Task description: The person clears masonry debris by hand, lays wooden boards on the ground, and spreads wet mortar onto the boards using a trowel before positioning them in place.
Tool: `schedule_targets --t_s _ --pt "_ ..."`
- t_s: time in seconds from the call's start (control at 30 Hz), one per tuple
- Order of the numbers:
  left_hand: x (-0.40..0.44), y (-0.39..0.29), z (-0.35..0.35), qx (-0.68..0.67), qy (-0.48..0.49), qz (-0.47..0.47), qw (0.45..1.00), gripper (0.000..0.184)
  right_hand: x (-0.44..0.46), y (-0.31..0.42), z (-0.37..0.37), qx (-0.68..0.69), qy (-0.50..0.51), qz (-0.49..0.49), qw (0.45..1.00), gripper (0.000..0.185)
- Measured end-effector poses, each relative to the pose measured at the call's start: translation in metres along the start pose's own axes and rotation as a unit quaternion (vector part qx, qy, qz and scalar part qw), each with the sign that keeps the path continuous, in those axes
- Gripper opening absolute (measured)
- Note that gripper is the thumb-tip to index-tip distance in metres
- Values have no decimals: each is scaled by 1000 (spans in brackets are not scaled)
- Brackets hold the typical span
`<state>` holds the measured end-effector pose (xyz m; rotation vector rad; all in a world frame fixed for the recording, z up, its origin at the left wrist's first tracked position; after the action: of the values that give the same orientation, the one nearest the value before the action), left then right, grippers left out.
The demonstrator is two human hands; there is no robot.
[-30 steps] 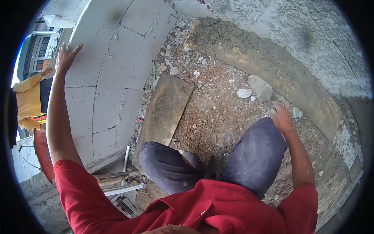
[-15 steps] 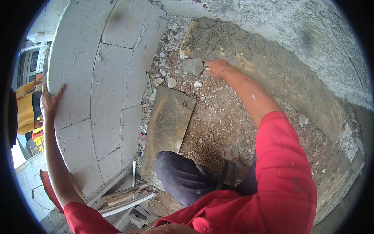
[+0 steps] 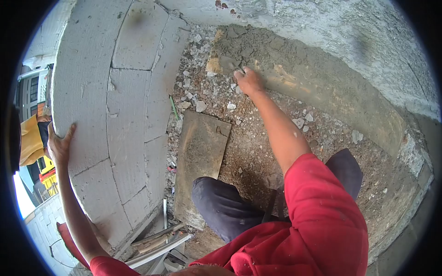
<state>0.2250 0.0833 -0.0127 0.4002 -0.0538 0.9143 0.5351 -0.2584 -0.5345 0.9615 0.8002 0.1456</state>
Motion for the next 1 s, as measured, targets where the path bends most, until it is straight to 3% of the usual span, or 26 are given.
schedule_targets --t_s 0.07,0.1,0.2,0.27,0.33,0.37,0.47,0.57,0.63,0.67,0.7,0.8,0.83,0.93,1.0 --pt "0 -2 1 15 -15 -18 1000 79 -20 -8 -1 257 -29 -25 966 56" --pt "0 -2 1 23 -23 -27 999 80 -35 -4 0 395 -33 -35 918 55" --pt "3 5 -5 11 5 -1 1000 81 -59 -6 17 413 -131 -12 901 53" --pt "3 7 -8 11 19 12 1000 82 -56 -2 8 151 -69 46 985 56" --pt "4 14 -11 37 15 13 999 82 -38 7 -17 -140 -8 105 985 60" --pt "5 15 -11 32 11 6 999 83 -30 11 -29 -147 61 61 985 65" --pt "7 16 -9 32 3 -11 999 85 21 12 -52 -180 96 66 977 67" --pt "3 14 -7 35 -5 -17 999 84 30 4 -64 -180 15 134 974 66" --pt "3 8 -4 19 -17 -35 999 82 5 16 -49 64 3 9 998 66" --pt "2 9 -4 19 -8 -28 999 83 -7 14 -45 184 -1 -58 981 66" --pt "1 10 -4 18 1 -19 1000 84 -8 8 -38 315 5 -50 948 65" --pt "4 6 -4 31 -12 -40 999 84 -32 2 -13 364 -38 -24 930 63" --pt "4 3 -3 38 -24 -53 998 83 -33 -3 -10 347 -47 14 937 66" --pt "4 6 -6 6 9 -22 1000 79 -29 12 -19 106 -42 21 993 67" --pt "4 6 -4 33 -20 -52 998 79 15 17 -53 -20 27 47 998 70"
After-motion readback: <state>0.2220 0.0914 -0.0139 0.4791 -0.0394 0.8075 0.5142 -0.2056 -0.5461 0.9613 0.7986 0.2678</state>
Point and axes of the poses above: each hand's wrist, its own x-axis towards the middle knuckle, its own z-axis out of the back of the hand, y = z × x, the point moved 7 cm from there along x, towards the middle knuckle, and after that the axes turned 1 degree about -y, right-handed, at the moved point
